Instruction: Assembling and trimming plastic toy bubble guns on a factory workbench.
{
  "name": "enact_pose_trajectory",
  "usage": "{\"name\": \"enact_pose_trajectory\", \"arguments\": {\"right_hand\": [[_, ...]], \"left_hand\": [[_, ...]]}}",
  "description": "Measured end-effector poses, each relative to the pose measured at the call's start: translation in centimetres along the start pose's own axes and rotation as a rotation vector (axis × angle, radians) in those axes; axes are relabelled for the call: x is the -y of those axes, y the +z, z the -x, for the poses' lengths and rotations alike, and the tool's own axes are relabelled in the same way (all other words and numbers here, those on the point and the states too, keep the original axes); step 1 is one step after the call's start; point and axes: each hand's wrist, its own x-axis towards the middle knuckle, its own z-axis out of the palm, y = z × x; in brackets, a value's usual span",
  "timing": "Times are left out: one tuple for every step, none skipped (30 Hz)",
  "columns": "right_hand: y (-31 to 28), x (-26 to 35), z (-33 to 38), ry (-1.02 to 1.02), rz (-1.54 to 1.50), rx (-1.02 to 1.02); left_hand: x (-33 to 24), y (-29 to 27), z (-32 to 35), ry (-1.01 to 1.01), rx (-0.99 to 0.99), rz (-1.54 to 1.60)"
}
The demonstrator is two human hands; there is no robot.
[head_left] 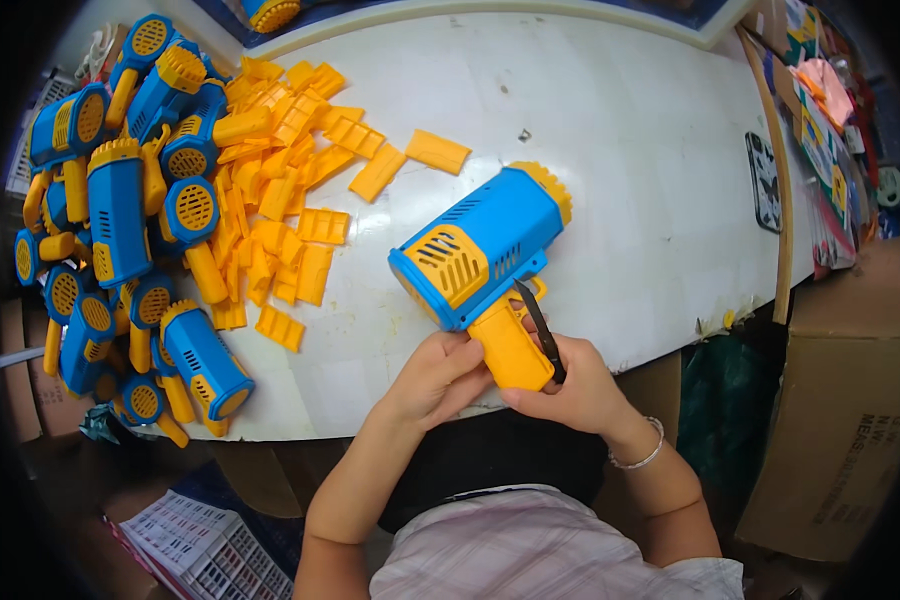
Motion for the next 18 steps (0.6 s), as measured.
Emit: {"name": "enact_pose_trajectory", "arguments": {"right_hand": [[-0.4,-0.2,0.0,0.004,0.057,0.039],[-0.4,-0.3,0.1,0.004,0.046,0.032],[-0.4,-0.5,0.3,-0.04,0.11,-0.027],[-0.5,-0.6,0.4,-0.082,0.173,-0.086],[-0.6,-0.8,0.5,-0.082,0.165,-0.093],[-0.9,-0.9,0.5,-0.102,0.246,-0.112],[-1.1,-1.1,0.5,-0.123,0.326,-0.13],[-1.1,-1.4,0.4,-0.122,0.32,-0.132],[-1.0,-1.7,0.2,-0.144,0.292,-0.132],[-0.9,-2.0,0.0,-0.168,0.265,-0.13],[-0.9,-2.3,0.0,-0.167,0.264,-0.132],[-0.8,-2.7,0.0,-0.199,0.304,-0.16],[-0.5,-2.8,0.0,-0.232,0.345,-0.187],[-0.2,-2.7,-0.2,-0.233,0.347,-0.18],[0.1,-2.4,-0.4,-0.214,0.321,-0.179],[0.4,-2.1,-0.4,-0.195,0.295,-0.178],[0.8,-1.9,-0.3,-0.2,0.304,-0.169],[1.3,-1.6,-0.1,-0.213,0.304,-0.178]], "left_hand": [[0.2,0.0,0.2,-0.012,-0.003,-0.005],[0.3,0.1,0.4,0.002,-0.08,-0.066],[0.5,0.2,0.4,0.017,-0.154,-0.124],[0.7,0.4,0.4,0.008,-0.155,-0.128],[0.9,0.8,0.2,0.009,-0.181,-0.206],[1.2,1.0,0.1,0.013,-0.208,-0.282],[1.4,1.2,0.1,0.007,-0.209,-0.286],[1.6,1.4,0.1,0.027,-0.25,-0.31],[1.6,1.5,0.1,0.046,-0.288,-0.333],[1.7,1.6,0.1,0.042,-0.288,-0.335],[1.8,1.6,0.1,0.046,-0.303,-0.355],[1.7,1.6,0.4,0.055,-0.325,-0.375],[1.5,1.6,0.4,0.061,-0.329,-0.373],[1.0,1.7,0.3,0.051,-0.319,-0.407],[0.8,1.8,0.4,0.047,-0.308,-0.438],[0.8,1.9,0.7,0.06,-0.31,-0.433],[0.9,2.0,1.1,0.078,-0.322,-0.42],[0.6,2.3,1.5,0.096,-0.332,-0.412]]}}
